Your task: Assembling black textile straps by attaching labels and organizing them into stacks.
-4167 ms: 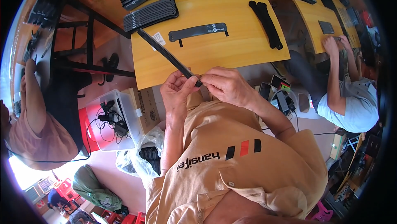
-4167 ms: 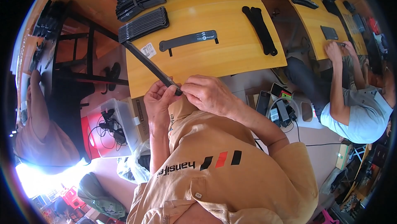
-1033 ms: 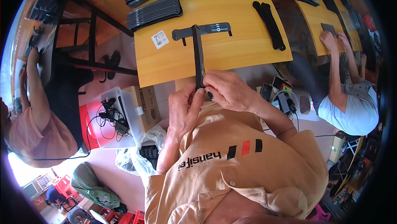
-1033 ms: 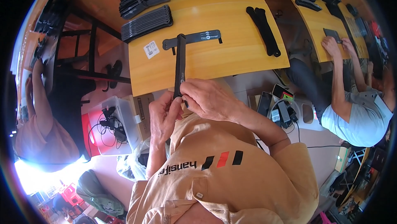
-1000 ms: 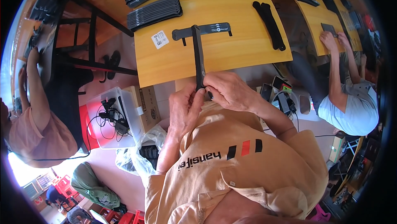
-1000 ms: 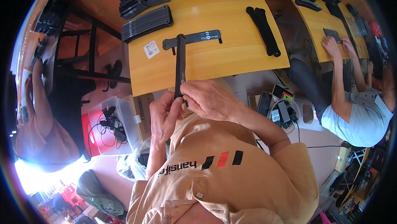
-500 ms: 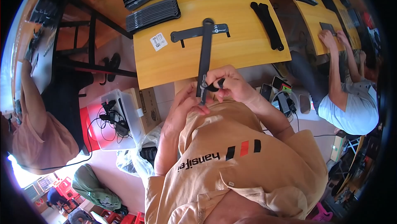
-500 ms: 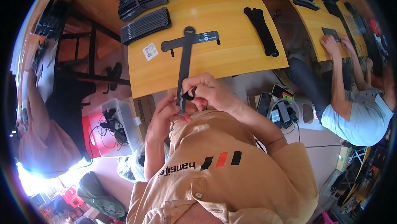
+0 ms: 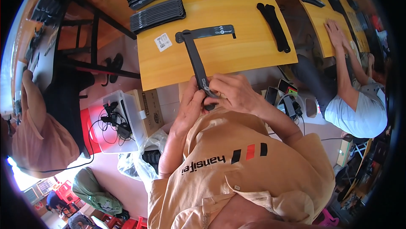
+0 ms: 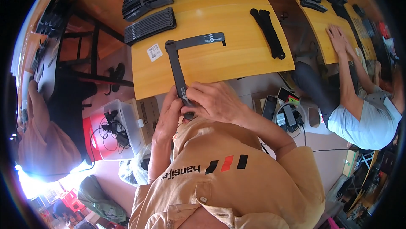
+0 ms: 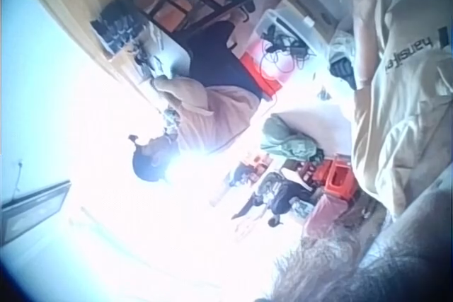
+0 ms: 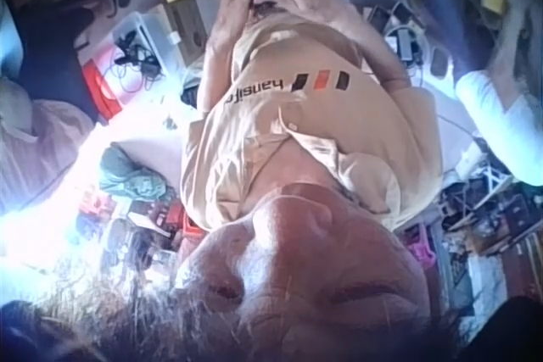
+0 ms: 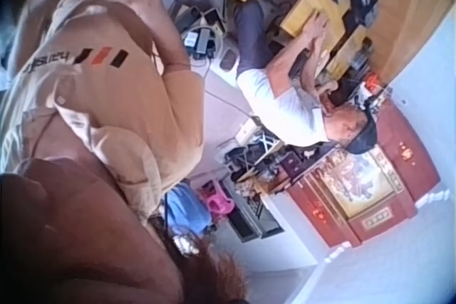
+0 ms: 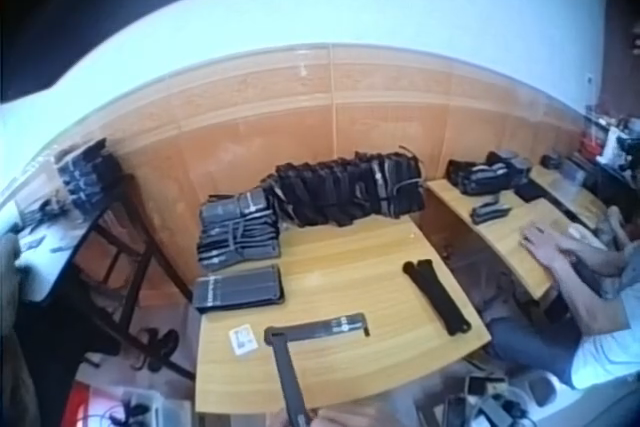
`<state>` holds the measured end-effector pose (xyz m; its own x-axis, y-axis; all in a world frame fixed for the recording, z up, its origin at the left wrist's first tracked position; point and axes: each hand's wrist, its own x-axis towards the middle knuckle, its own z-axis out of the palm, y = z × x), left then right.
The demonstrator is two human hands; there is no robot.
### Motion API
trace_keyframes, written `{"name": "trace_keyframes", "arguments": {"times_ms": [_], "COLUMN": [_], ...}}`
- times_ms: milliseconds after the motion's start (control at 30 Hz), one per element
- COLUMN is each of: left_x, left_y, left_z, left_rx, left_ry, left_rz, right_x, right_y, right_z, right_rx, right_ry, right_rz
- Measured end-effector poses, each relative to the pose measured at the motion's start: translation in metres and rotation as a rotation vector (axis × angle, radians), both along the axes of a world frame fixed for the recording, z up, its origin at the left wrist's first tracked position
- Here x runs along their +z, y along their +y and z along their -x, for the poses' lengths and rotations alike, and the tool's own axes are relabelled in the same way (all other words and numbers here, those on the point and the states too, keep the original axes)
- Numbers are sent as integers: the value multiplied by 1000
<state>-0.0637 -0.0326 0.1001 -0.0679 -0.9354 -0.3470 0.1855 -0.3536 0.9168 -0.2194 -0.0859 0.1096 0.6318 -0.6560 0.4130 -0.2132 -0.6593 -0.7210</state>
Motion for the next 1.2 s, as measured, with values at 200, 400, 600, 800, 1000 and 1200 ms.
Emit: {"name": "trace_keyframes", "arguments": {"times_ms": [200,400,600,800,1000,1200], "left_x": [10,7,-23,-45,-93,-86], "left_y": [7,41,69,27,-18,-33], "left_z": [-10,-51,-95,-99,-71,-45], "left_rx": [-292,-495,-83,388,577,610], "left_ry": [7,97,296,299,-38,-470], "left_rz": [20,-30,-168,-92,-1,-10], "right_x": [-22,12,50,57,55,49], "right_y": [-32,-143,-163,-126,-104,-83], "right_z": [18,111,172,126,133,144], "right_rx": [-47,-706,-739,-609,-415,-337], "right_ry": [-194,-456,-465,-100,-418,-404], "right_rz": [-281,-328,-161,30,-280,-410]}}
